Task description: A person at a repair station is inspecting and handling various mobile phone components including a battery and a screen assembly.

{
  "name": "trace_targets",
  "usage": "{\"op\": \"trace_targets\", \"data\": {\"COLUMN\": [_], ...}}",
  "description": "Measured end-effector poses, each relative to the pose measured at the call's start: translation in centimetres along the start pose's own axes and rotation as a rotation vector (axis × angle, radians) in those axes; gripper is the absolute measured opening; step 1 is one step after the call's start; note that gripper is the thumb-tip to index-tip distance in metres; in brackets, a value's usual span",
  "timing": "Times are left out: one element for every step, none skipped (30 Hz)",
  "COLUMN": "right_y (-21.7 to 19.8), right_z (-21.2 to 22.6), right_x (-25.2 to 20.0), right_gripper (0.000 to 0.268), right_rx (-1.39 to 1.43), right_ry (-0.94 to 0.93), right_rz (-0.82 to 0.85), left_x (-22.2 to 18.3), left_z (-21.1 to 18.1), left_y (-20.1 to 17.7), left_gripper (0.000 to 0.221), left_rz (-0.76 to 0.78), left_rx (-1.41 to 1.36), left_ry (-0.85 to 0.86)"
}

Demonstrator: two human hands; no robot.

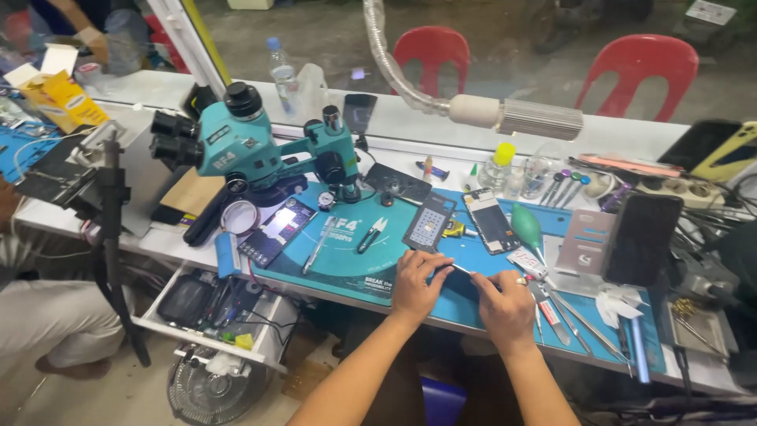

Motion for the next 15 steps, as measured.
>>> {"op": "trace_targets", "data": {"right_y": [-0.34, -0.60, -1.00, -0.79, -0.71, -0.62, -0.60, -0.57, -0.52, -0.67, -0.78, -0.88, -0.90, -0.92, -0.92], "right_z": [0.27, 0.50, 0.65, 0.73, 0.64, 0.50, 0.55, 0.55, 0.55, 0.64, 0.76, 0.88, 0.92, 0.94, 0.98], "right_x": [0.21, 0.43, 0.57, 0.47, 0.38, 0.29, 0.28, 0.27, 0.27, 0.35, 0.44, 0.53, 0.52, 0.51, 0.52], "right_gripper": [0.011, 0.012, 0.014, 0.014, 0.014, 0.013, 0.013, 0.012, 0.011, 0.011, 0.011, 0.011, 0.011, 0.010, 0.010], "right_rx": [0.012, 0.031, 0.045, 0.051, 0.018, -0.016, -0.017, -0.036, -0.056, -0.057, -0.058, -0.058, -0.059, -0.064, -0.069], "right_ry": [-0.010, -0.018, -0.022, -0.028, -0.023, -0.017, -0.019, -0.014, -0.008, -0.009, -0.008, -0.007, -0.007, -0.006, -0.006], "right_rz": [0.000, 0.050, 0.098, 0.098, 0.093, 0.089, 0.089, 0.093, 0.096, 0.096, 0.097, 0.099, 0.098, 0.094, 0.089], "left_x": [-0.04, -0.05, -0.05, -0.12, -0.16, -0.19, -0.20, -0.20, -0.18, -0.21, -0.21, -0.21, -0.25, -0.28, -0.31], "left_z": [-0.01, -0.09, -0.25, -0.12, -0.11, -0.10, -0.09, -0.08, -0.07, -0.13, -0.15, -0.17, -0.16, -0.15, -0.12], "left_y": [-0.15, -0.20, -0.14, -0.25, -0.16, -0.04, -0.04, -0.02, 0.01, 0.02, -0.02, -0.04, -0.02, 0.00, 0.01], "left_gripper": [0.010, 0.014, 0.018, 0.018, 0.018, 0.018, 0.018, 0.018, 0.018, 0.018, 0.018, 0.018, 0.018, 0.018, 0.018], "left_rz": [-0.009, 0.014, 0.041, 0.035, 0.037, 0.039, 0.037, 0.032, 0.027, 0.026, 0.026, 0.026, 0.025, 0.024, 0.023], "left_rx": [0.012, 0.003, -0.011, -0.004, -0.008, -0.012, -0.013, -0.015, -0.018, -0.018, -0.015, -0.011, -0.012, -0.009, -0.006], "left_ry": [-0.004, 0.021, 0.049, 0.047, 0.046, 0.044, 0.044, 0.045, 0.047, 0.048, 0.047, 0.046, 0.047, 0.048, 0.049]}}
Point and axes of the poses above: each hand's wrist, its own x-axis towards the middle knuckle, its own y-axis out of the palm, z = x × y, the point moved 2 cm from there along x, towards the middle knuckle, and after that the axes turned 15 degrees about y, right-handed, at the moved point
